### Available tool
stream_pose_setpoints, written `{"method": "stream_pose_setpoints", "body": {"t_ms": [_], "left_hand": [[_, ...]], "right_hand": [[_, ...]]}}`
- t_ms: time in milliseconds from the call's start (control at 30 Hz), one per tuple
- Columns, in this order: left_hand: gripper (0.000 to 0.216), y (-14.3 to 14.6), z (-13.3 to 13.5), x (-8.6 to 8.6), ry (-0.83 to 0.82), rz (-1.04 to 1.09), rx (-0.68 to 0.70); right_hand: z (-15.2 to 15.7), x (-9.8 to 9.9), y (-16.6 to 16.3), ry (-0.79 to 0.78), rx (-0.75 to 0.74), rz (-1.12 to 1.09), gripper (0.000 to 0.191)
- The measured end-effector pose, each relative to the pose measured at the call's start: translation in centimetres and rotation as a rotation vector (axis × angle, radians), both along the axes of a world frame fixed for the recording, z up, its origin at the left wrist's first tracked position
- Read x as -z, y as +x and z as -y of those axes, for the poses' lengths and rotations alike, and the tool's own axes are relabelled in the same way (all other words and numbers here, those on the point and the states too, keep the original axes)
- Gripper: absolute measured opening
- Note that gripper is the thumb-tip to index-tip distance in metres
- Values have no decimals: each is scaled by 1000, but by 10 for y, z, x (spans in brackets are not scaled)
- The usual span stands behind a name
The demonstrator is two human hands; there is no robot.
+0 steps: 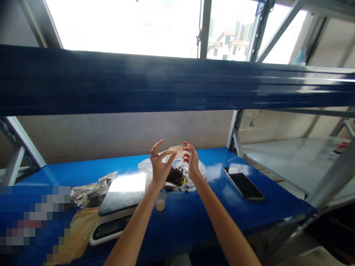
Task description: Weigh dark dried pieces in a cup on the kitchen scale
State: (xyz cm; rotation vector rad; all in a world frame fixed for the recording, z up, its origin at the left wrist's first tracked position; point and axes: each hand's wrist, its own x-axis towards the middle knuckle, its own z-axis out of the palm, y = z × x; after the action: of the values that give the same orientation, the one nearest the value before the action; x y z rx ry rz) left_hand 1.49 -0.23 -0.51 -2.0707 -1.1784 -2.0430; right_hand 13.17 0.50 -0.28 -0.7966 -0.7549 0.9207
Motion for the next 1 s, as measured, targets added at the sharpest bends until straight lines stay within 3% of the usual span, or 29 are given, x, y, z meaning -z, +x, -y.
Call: {"method": "stream_pose_setpoints", "body": {"t_ms": [167, 233, 467, 633, 1000], "left_hand": [[18, -1, 2, -5, -144, 188, 264], [23, 0, 3, -5, -198, 225, 311], [25, -1, 1, -5, -327, 406, 260], [26, -1, -2, -3, -360, 405, 274], [22, -2, -2, -4, -260, 417, 220]], "right_hand": [[0, 4, -3, 23, -114, 179, 37], [0, 6, -4, 51, -128, 275, 34], [-1, 9, -4, 73, -87, 328, 31], [-3, 9, -4, 52, -54, 258, 34], [-2, 9, -4, 63, -79, 323, 31]]}}
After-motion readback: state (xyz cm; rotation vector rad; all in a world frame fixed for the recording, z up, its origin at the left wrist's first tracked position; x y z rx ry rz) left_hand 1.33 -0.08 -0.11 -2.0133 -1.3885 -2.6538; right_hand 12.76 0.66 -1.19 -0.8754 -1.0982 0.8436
